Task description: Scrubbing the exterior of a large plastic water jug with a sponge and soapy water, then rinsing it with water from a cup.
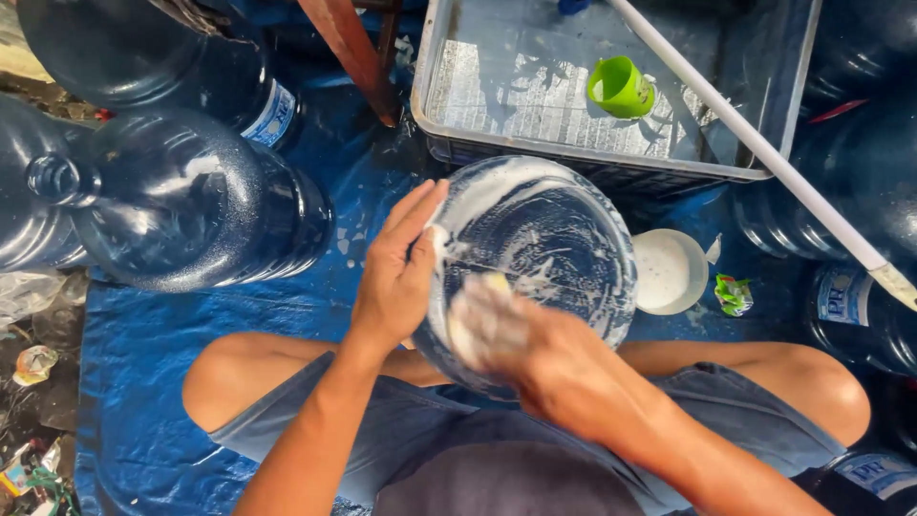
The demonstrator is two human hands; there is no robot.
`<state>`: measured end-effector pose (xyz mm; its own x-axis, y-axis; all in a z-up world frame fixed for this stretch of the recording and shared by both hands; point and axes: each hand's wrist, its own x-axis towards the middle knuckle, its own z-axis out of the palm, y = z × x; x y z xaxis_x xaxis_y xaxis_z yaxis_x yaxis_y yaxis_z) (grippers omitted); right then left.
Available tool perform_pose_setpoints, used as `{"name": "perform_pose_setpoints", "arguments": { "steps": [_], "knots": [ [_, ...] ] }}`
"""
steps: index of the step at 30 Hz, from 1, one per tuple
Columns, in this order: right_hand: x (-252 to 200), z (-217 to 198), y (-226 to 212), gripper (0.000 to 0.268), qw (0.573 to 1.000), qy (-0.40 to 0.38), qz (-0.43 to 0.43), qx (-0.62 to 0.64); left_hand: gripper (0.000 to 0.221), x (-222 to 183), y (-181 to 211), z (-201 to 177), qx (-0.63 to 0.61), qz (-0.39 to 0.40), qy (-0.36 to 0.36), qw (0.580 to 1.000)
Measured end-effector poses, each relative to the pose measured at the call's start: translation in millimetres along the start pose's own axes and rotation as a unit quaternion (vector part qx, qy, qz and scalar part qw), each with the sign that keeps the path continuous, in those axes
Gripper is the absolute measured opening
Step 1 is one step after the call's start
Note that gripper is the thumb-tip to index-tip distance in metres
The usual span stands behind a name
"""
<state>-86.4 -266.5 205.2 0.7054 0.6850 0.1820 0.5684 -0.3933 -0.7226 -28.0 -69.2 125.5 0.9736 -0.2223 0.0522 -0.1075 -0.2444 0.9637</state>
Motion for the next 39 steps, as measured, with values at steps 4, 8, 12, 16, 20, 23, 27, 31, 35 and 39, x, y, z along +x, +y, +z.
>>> {"name": "perform_pose_setpoints", "arguments": {
  "steps": [4, 8, 12, 16, 20, 23, 27, 31, 35, 39],
  "knots": [
    [-44.3, -13.2, 18.4, 0.085, 0.993, -0.046, 0.06, -0.093, 0.048, -4.8, -1.9, -20.9, 0.01, 0.009, -0.006, 1.0],
    [-27.0, -17.0, 31.9, 0.059, 0.95, 0.077, 0.13, -0.273, 0.049, -2.6, 2.8, -8.5, 0.037, 0.029, -0.003, 0.999],
    [-10.0, -3.8, 9.2, 0.077, 0.991, 0.03, 0.054, -0.116, 0.049, 6.6, 9.4, -4.1, 0.055, 0.032, 0.013, 0.998],
    [-32.9, -11.3, -1.7, 0.061, 0.999, 0.01, 0.036, -0.03, 0.047, 5.3, 3.9, -18.3, 0.059, 0.033, 0.01, 0.998],
    [-48.8, 5.0, 15.6, 0.057, 0.961, 0.153, 0.104, -0.208, 0.049, 5.4, -1.9, -20.4, 0.053, 0.019, 0.039, 0.998],
    [-48.4, 33.4, 7.4, 0.045, 0.948, 0.202, 0.078, -0.233, 0.051, 11.9, -6.0, -18.8, 0.047, 0.023, 0.051, 0.997],
    [-74.9, 72.0, 31.2, 0.028, 0.932, 0.275, 0.012, -0.235, 0.053, 11.3, -10.1, -27.2, 0.055, 0.032, 0.031, 0.997],
    [-61.2, 66.2, 75.2, 0.04, 0.852, 0.45, 0.007, -0.269, 0.054, 10.9, 0.1, -27.1, 0.074, -0.005, 0.024, 0.997],
    [-66.1, 90.4, 60.1, 0.028, 0.869, 0.427, -0.036, -0.247, 0.055, 13.3, -5.6, -31.7, 0.072, -0.004, 0.012, 0.997],
    [-106.3, 108.6, 92.1, 0.029, 0.884, 0.413, 0.003, -0.219, 0.052, 11.7, 1.1, -32.8, 0.065, 0.003, 0.008, 0.998]
  ]
}}
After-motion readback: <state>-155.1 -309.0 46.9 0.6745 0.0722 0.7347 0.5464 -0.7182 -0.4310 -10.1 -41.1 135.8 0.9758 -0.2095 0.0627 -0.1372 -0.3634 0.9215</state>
